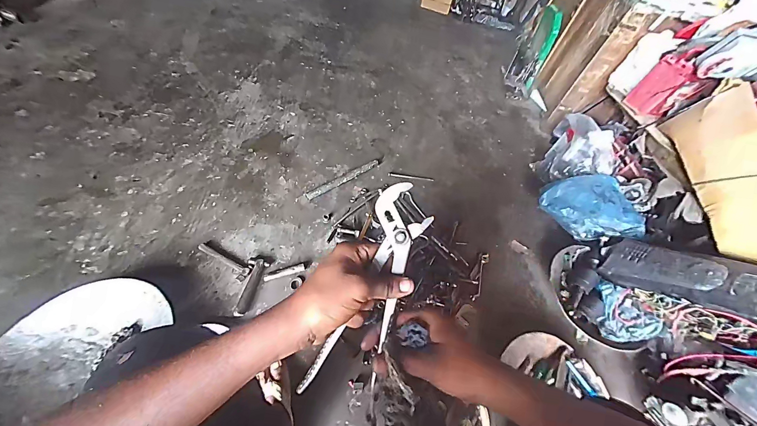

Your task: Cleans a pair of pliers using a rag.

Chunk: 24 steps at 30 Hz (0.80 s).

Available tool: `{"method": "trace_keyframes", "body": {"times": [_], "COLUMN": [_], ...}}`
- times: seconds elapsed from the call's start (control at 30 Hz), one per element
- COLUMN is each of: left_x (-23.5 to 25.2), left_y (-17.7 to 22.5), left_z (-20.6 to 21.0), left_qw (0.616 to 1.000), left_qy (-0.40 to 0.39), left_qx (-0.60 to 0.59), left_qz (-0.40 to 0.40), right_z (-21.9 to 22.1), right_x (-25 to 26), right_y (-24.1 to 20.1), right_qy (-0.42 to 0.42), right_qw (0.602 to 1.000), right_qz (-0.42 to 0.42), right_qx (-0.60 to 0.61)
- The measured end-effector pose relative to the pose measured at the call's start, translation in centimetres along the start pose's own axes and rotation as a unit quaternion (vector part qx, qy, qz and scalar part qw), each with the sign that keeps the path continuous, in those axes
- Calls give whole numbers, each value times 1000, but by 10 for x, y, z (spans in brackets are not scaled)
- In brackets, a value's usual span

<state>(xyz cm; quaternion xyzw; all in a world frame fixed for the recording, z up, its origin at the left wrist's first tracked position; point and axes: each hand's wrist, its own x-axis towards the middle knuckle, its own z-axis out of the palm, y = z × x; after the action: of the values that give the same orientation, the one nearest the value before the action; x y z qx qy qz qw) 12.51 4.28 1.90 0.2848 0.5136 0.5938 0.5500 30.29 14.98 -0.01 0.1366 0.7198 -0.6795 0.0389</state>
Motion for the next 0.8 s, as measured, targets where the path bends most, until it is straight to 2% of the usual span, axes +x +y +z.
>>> {"method": "trace_keyframes", "body": {"times": [0.1,0.23,0.3,0.43,0.67,0.8], "left_x": [1,1,1,-1,-7,-9], "left_y": [-1,3,5,9,0,-13], "left_z": [3,-7,-18,-33,-47,-52], "left_qw": [999,999,999,996,988,983], "left_qy": [-17,6,10,-27,-89,-121], "left_qx": [29,45,42,58,75,-53], "left_qz": [-5,-1,-16,-61,-103,-126], "right_z": [11,15,10,-6,-37,-25], "right_x": [-2,-10,-11,-17,-25,-31], "right_y": [-3,-8,-11,-17,-22,-8], "right_qy": [65,198,242,221,171,184], "right_qw": [997,976,966,974,984,981], "right_qz": [35,14,4,-2,50,49], "right_qx": [10,92,94,59,12,46]}}
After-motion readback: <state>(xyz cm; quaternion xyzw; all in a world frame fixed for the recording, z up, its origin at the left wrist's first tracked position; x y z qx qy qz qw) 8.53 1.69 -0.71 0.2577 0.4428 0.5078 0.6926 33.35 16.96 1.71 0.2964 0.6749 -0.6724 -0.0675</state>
